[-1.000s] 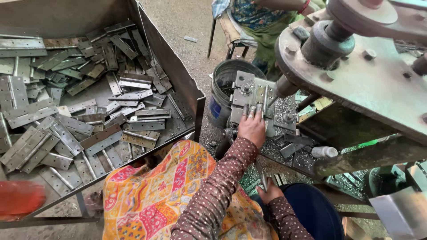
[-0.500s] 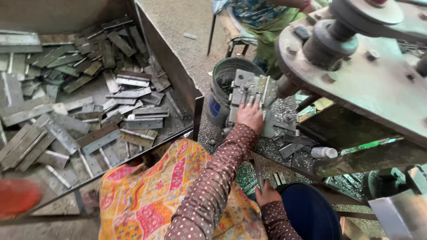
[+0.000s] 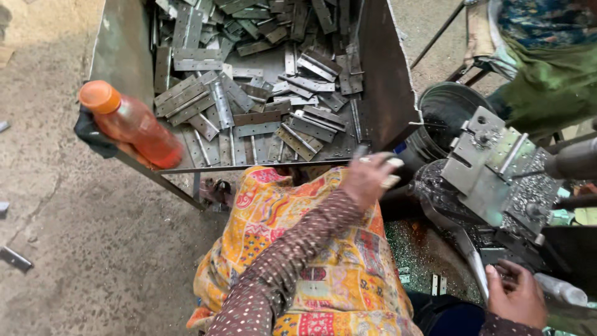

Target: The person repeatedly picks metal brackets from a bin, places them into a jig on a punching machine, and operates the lever to punch holes. The processed brackets are then returned to the bin.

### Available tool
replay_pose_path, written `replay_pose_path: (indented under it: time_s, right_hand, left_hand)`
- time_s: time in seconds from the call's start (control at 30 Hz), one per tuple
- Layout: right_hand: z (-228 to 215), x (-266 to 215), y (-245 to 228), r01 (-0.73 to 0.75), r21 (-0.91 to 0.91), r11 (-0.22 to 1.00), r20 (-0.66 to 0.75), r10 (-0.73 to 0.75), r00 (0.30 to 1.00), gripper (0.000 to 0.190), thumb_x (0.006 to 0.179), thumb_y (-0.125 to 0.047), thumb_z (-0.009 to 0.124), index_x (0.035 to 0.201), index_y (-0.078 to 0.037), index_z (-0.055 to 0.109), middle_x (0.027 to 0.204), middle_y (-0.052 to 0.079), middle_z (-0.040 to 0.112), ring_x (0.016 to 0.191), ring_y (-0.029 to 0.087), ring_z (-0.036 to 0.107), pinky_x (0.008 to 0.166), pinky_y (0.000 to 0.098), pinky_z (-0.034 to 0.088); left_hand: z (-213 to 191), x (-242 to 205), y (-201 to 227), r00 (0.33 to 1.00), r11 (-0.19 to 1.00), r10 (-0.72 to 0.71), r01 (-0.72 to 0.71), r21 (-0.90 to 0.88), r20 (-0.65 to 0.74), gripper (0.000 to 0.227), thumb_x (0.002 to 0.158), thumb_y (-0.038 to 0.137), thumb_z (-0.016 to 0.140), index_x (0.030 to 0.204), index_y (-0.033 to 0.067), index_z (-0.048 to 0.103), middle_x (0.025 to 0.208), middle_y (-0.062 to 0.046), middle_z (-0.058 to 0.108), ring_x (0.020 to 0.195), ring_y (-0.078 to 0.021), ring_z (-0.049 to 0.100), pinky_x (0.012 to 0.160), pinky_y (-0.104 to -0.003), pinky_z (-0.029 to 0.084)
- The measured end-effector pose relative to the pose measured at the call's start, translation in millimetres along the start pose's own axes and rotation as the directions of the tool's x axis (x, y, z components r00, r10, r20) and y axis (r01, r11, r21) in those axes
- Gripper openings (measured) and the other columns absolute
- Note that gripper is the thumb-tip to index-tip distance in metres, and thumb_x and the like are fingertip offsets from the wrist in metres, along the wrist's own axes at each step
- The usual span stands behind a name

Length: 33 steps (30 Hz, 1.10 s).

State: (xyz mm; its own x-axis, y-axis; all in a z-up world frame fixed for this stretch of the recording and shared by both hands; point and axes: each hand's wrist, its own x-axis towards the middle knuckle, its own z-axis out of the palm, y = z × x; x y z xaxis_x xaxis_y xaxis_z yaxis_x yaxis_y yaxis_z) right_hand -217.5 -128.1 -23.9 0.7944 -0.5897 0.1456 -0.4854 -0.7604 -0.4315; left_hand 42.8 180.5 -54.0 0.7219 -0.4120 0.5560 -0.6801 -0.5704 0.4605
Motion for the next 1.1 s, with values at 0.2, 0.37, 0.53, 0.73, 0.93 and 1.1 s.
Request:
replay_pose_path:
  time_s: [0.2,0.37,0.53,0.73,0.93,1.1]
  right_hand:
    - [3,27,47,0.032,-0.074,0.997,0.13,-0.022,0.991,0.042,0.101,-0.032,0.072,0.117,0.007,0.068,0.103,0.025,0.07,0.091,0.031,0.071,0.083,0.0439,0.057]
    - [5,33,64,0.0,-0.086,0.996,0.114,0.01,0.993,0.044,0.098,-0.03,0.074,0.114,0.011,0.068,0.095,0.026,0.071,0.089,0.031,0.072,0.087,0.0424,0.057]
    - [6,26,49,0.066,-0.1,0.993,-0.012,-0.067,0.998,0.039,0.099,-0.024,0.075,0.115,0.011,0.068,0.1,0.025,0.071,0.089,0.027,0.072,0.086,0.0356,0.057]
    - [-4,32,37,-0.075,-0.096,0.993,0.105,0.085,0.991,0.041,0.094,-0.022,0.076,0.115,0.012,0.067,0.09,0.025,0.073,0.083,0.026,0.072,0.081,0.0387,0.058]
    - [-2,29,18,-0.045,-0.144,0.989,0.046,0.052,0.998,0.039,0.094,-0.03,0.073,0.116,0.002,0.07,0.098,0.02,0.073,0.089,0.026,0.073,0.083,0.0379,0.057]
    - [-10,9,-6,-0.099,-0.327,0.94,-0.003,0.103,0.995,0.037,0.093,-0.04,0.068,0.118,-0.012,0.074,0.11,0.013,0.074,0.094,0.027,0.073,0.084,0.0396,0.055]
  left_hand:
    - [-44,-40,-118,0.794,0.778,-0.607,0.592,0.209,0.011,0.052,0.091,0.039,0.066,0.133,0.0108,0.056,0.137,-0.017,0.053,0.125,-0.035,0.054,0.107,-0.059,0.036]
    - [-34,-25,-144,0.694,0.68,-0.712,0.645,0.349,0.107,0.079,0.083,0.048,0.07,0.145,0.0083,0.041,0.147,-0.023,0.039,0.135,-0.0435,0.037,0.111,-0.062,0.028]
    - [4,-25,-168,0.733,0.639,-0.68,0.603,0.477,-0.018,0.079,0.08,0.041,0.07,0.147,0.0115,0.041,0.153,-0.022,0.037,0.137,-0.0454,0.036,0.104,-0.063,0.035]
    - [30,-32,-185,0.792,0.692,-0.61,0.553,0.464,-0.034,0.064,0.087,0.036,0.067,0.14,0.0038,0.049,0.142,-0.022,0.05,0.128,-0.047,0.049,0.098,-0.064,0.044]
    - [-12,-13,-188,0.811,0.725,-0.501,0.584,0.364,-0.304,0.032,0.095,0.022,0.057,0.122,0.0055,0.06,0.134,-0.021,0.06,0.086,-0.0367,0.067,0.063,-0.043,0.057]
    - [-71,-34,-215,0.722,0.635,-0.614,0.692,0.343,-0.319,0.037,0.088,0.01,0.057,0.124,0.0123,0.061,0.112,-0.007,0.065,0.074,-0.0296,0.07,0.057,-0.042,0.056]
